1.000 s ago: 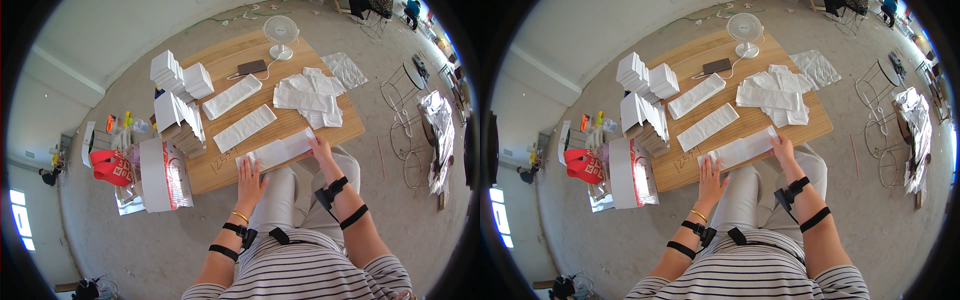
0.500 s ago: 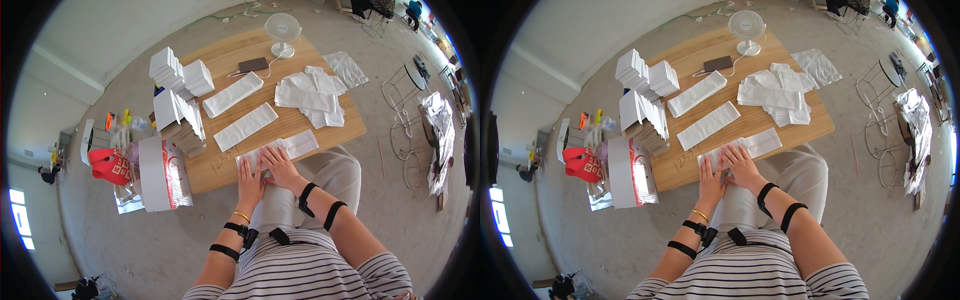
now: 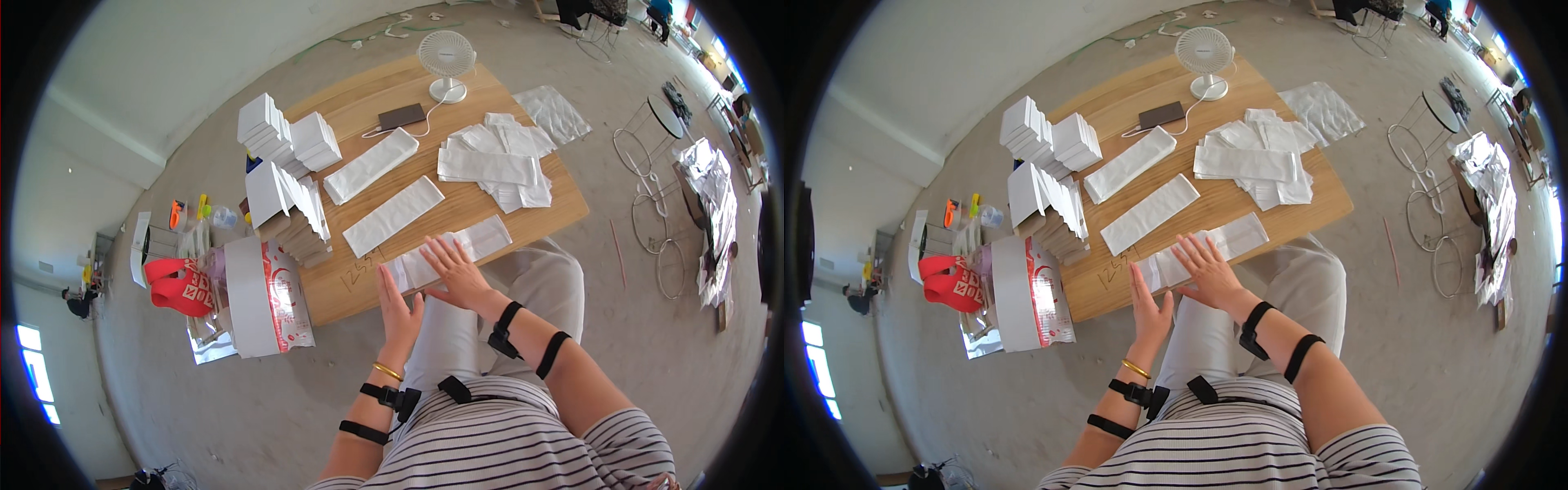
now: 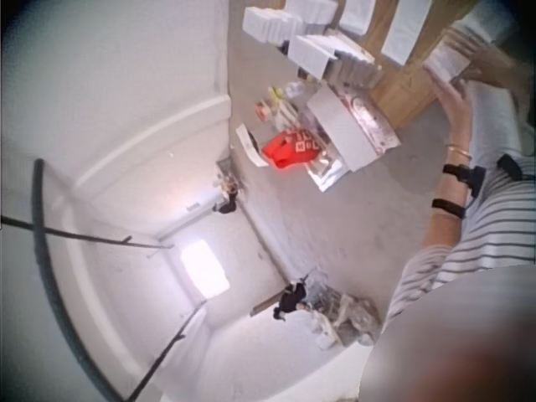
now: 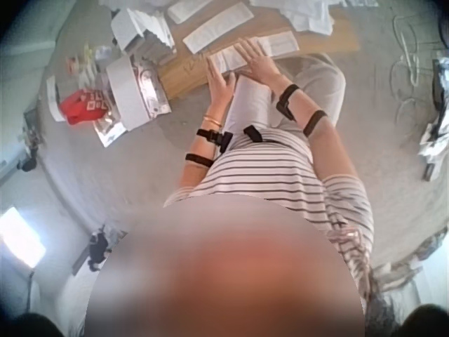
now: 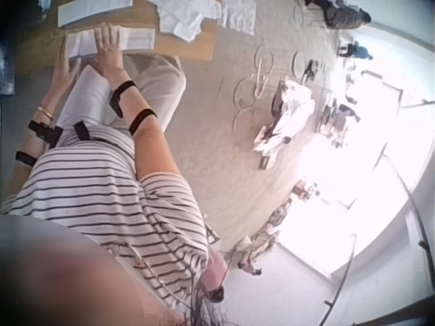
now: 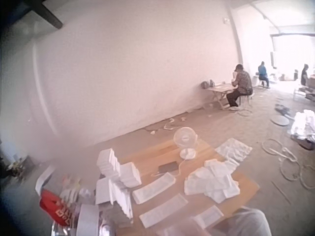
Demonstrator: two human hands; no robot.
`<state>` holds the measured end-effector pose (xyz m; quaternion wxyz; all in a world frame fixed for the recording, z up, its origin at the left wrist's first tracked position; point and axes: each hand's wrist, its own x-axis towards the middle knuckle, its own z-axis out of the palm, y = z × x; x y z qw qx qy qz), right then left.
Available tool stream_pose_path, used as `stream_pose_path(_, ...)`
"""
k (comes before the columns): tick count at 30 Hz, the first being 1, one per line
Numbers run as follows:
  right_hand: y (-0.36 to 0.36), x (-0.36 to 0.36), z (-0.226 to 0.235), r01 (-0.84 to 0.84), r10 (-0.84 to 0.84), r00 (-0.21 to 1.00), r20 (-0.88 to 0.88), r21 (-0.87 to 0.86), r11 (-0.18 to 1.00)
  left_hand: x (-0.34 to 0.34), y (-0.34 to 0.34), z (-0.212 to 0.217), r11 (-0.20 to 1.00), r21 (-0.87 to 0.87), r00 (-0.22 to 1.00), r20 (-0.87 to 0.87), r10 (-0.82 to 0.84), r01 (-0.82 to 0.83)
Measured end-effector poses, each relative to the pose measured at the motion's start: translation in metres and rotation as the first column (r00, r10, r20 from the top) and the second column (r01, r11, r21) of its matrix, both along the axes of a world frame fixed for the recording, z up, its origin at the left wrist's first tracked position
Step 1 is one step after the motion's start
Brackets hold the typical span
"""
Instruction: The person is precisely folding long strips of white fabric or protective material on a wooden table.
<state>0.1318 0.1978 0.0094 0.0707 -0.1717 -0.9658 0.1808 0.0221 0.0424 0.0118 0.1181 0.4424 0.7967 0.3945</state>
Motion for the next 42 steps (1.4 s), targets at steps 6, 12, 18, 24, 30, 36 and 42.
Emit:
stream_pose_path(6, 0.014, 0.038, 0.017, 0.183, -0.191, 0.978, -0.088, -0.093, 0.979, 0.011, 0.025, 0.014, 0.997, -0.034, 0.990, -0.122, -0.072, 0.068)
stream_pose_path(12, 0.011, 0.054, 0.004, 0.181, -0.192, 0.978, -0.083, -0.132, 0.975, 0.010, -0.014, 0.003, 0.942, -0.331, 0.942, -0.300, -0.152, 0.047)
stream_pose_path(18, -0.003, 0.027, -0.003, -0.004, 0.001, 0.999, -0.055, -0.048, 0.999, 0.003, -0.031, -0.011, 0.878, -0.475, 0.887, -0.378, -0.263, 0.058)
stream_pose_path(24, -0.011, 0.014, -0.019, -0.052, 0.052, 0.998, 0.025, -0.005, 0.999, -0.006, -0.036, -0.015, 0.848, -0.527, 0.909, -0.322, -0.264, 0.060)
stream_pose_path(30, -0.003, 0.024, -0.010, 0.002, -0.002, 1.000, 0.006, -0.012, 1.000, 0.005, -0.021, 0.012, 0.961, -0.276, 0.963, -0.251, -0.095, 0.023)
stream_pose_path(36, 0.008, 0.047, 0.006, 0.170, -0.173, 0.984, -0.048, -0.067, 0.983, 0.025, 0.022, 0.014, 0.927, -0.349, 0.922, -0.300, -0.246, 0.134)
stream_pose_path(42, 0.011, 0.061, 0.011, 0.232, -0.240, 0.969, -0.064, -0.110, 0.966, 0.033, 0.038, -0.007, 0.861, -0.486, 0.874, -0.343, -0.343, 0.147)
